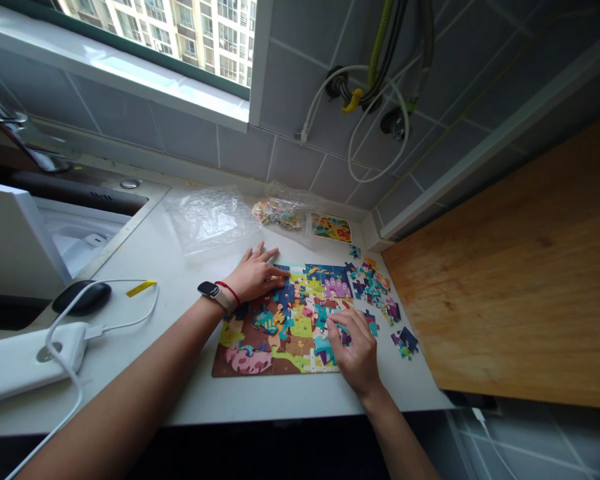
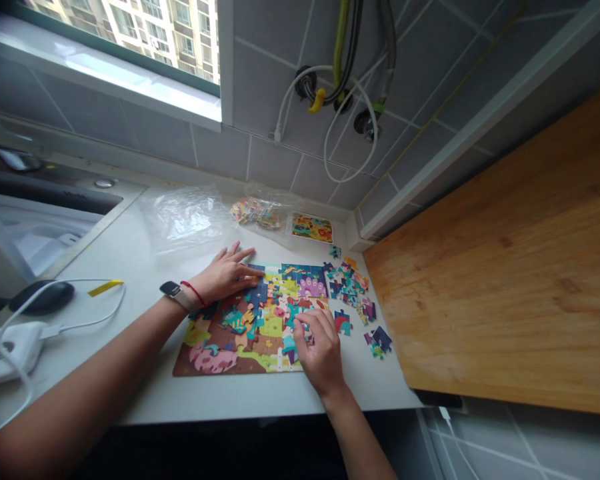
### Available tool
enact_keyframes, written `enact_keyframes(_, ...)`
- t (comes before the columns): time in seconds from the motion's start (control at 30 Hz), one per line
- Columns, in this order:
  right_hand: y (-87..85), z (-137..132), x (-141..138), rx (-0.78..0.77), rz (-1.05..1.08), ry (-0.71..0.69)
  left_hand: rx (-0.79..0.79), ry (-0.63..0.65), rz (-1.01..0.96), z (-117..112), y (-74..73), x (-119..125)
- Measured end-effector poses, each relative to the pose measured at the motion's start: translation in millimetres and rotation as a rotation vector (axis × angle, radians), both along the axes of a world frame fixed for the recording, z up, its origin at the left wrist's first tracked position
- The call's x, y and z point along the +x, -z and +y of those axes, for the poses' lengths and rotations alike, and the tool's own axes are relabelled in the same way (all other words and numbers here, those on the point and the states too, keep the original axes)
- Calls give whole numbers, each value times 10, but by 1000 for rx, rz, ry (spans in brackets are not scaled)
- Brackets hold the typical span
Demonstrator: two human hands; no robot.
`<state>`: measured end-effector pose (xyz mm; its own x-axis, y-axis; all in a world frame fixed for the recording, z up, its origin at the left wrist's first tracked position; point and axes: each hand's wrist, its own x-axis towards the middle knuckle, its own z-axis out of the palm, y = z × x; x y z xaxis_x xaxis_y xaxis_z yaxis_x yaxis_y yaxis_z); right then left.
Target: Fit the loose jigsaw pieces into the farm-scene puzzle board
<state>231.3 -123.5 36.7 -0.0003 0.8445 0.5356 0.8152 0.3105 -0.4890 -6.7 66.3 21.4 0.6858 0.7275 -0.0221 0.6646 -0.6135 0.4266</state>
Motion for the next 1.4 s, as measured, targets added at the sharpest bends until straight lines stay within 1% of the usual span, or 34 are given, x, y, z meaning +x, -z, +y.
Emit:
enact_keyframes(0.13, 55, -114, -6, 58, 1, -10, -12, 55, -28, 58, 71, -37)
enact_keyframes(0.27, 94, -102, -40, 10, 20, -10, -20, 105, -98, 120, 112, -80)
enact_keyframes(0.3, 97, -94, -42, 5, 28, -7, -23, 83, -147, 139, 113, -92)
enact_keyframes(0.33, 100, -88, -40, 6, 37, -6, -19, 34, -212, 160, 107, -106)
enact_keyframes(0.43, 104, -91, -20, 15, 68, -13, 42, -180, -401, 209, 47, -160)
enact_keyframes(0.47, 104, -95, -13, 22, 77, -17, 68, -229, -429, 212, 11, -183)
enact_keyframes(0.53, 105, -104, 0, 34, 94, -15, 104, -280, -447, 175, -77, -241)
enact_keyframes(0.6, 106, -110, 9, 45, 112, -7, 120, -300, -453, 74, -167, -322)
enact_keyframes(0.7, 112, -113, 18, 56, 121, -7, 120, -258, -426, -185, -244, -492)
enact_keyframes(0.77, 117, -113, 23, 63, 116, -15, 123, -220, -384, -397, -226, -620)
enact_keyframes(0.9, 115, -110, 23, 50, 100, -38, 143, -77, -174, -826, -64, -786)
enact_keyframes(1.0, 113, -143, 12, 49, 72, -74, 200, -24, -30, -1116, 40, -768)
enact_keyframes(1.07, 122, -206, 8, 47, 45, -134, 227, 4, 24, -1281, 67, -710)
enact_keyframes(1.17, 150, -344, 15, 23, -48, -290, 246, 16, 70, -1472, 68, -623)
enact_keyframes(1.27, 161, -440, 13, -20, -150, -426, 258, 2, 89, -1597, 57, -574)
enact_keyframes(1.33, 139, -424, -30, -64, -171, -422, 270, -12, 91, -1652, 52, -556)
enact_keyframes(1.4, 90, -340, -128, -123, -175, -338, 292, -27, 86, -1694, 49, -542)
